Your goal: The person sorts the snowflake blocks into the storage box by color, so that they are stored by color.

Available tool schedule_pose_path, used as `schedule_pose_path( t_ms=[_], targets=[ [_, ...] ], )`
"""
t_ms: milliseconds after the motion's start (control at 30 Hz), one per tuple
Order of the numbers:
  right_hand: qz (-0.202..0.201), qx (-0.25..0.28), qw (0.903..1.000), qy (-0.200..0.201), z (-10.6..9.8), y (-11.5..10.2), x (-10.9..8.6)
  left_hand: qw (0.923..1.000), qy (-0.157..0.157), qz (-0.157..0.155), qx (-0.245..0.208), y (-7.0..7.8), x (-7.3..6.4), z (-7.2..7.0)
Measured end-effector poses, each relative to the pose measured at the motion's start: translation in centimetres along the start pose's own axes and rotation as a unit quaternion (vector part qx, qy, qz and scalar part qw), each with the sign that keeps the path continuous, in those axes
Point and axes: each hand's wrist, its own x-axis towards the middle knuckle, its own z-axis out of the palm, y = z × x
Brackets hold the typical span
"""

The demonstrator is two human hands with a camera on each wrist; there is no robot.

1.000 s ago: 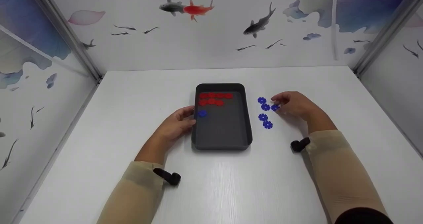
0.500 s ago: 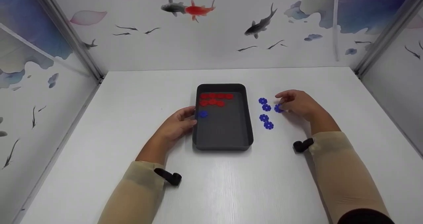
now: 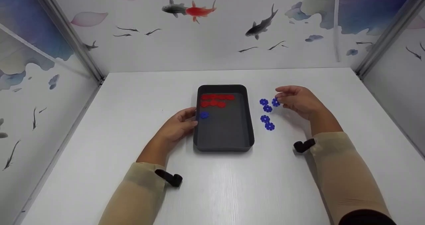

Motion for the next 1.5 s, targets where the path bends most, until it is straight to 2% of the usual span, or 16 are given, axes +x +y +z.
schedule_pose_path(
  t_ms=[133,333,633,867,1000,1133,1333,1500],
  targets=[
    [-0.029,0.023,0.9993,-0.009,1.6,-1.5,-0.4,1.0,-0.003,0.006,0.001,0.0,0.1,-0.1],
    [-0.063,0.05,0.9943,-0.07,4.6,-3.1,-1.0,0.9999,-0.002,0.009,0.007,-0.1,0.1,-0.2],
    [-0.106,0.015,0.9875,-0.116,9.5,-5.6,-1.3,0.9999,0.004,0.008,0.01,-0.2,0.0,-0.1],
    [-0.091,-0.008,0.9852,-0.146,13.4,-8.5,-0.2,0.9999,0.002,0.006,0.01,-0.2,-0.1,-0.1],
    [-0.068,0.009,0.9821,-0.176,15.3,-9.4,1.4,0.9999,0.002,0.007,0.008,-0.1,0.0,-0.1],
    [-0.05,0.022,0.9786,-0.198,16.8,-9.5,2.9,0.9999,-0.001,0.005,0.013,0.0,0.0,-0.1],
    [-0.049,-0.009,0.9815,-0.185,18.5,-8.9,4.7,0.9999,0.003,0.001,0.012,0.2,-0.1,-0.1],
    [-0.03,-0.02,0.9834,-0.178,19.1,-8.2,5.4,1.0,-0.001,0.001,0.009,0.1,-0.1,-0.2]
  ],
)
